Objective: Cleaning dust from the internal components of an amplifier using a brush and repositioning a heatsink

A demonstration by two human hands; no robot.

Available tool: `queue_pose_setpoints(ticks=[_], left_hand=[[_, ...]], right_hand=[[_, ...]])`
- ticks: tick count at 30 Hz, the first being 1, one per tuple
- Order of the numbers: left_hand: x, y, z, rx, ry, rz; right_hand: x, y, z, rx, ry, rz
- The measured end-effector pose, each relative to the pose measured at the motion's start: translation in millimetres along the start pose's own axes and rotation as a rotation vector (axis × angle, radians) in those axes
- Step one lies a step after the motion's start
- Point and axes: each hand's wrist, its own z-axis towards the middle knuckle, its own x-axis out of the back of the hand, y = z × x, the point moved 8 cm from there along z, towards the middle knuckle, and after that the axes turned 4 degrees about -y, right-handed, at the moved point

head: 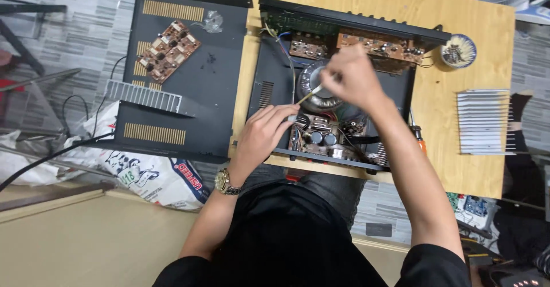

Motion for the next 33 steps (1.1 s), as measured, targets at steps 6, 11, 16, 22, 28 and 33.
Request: queue_pose_setpoints(ticks=[6, 11, 16, 22, 28, 33], left_hand=[[-1.7, -0.1, -1.5, 0.005, -0.013, 0.021], [1.1, 2.3, 1.7, -0.004, -0.016, 0.017], [-1.2, 3.0, 1.3, -0.021, -0.027, 0.011], [0.0, 5.1, 4.2, -0.012, -0.048, 0.000], [-6.4, -0.7, -1.1, -0.017, -0.020, 0.029], [-0.6, 5.0, 3.7, -0.014, -0.027, 0.016]], right_hand=[[-24.3, -19.2, -5.6, -0.012, -0.042, 0.049], [-6.1, 8.5, -14.9, -0.106, 0.007, -0.004], [-14.2, -18.2, -7.6, -0.040, 0.032, 0.106], [1.5, 1.1, -8.4, -0.076, 0.091, 0.043], [-12.3, -10.4, -7.1, -0.101, 0.014, 0.070], [-1.7, 1.4, -16.7, -0.078, 0.077, -0.020]])
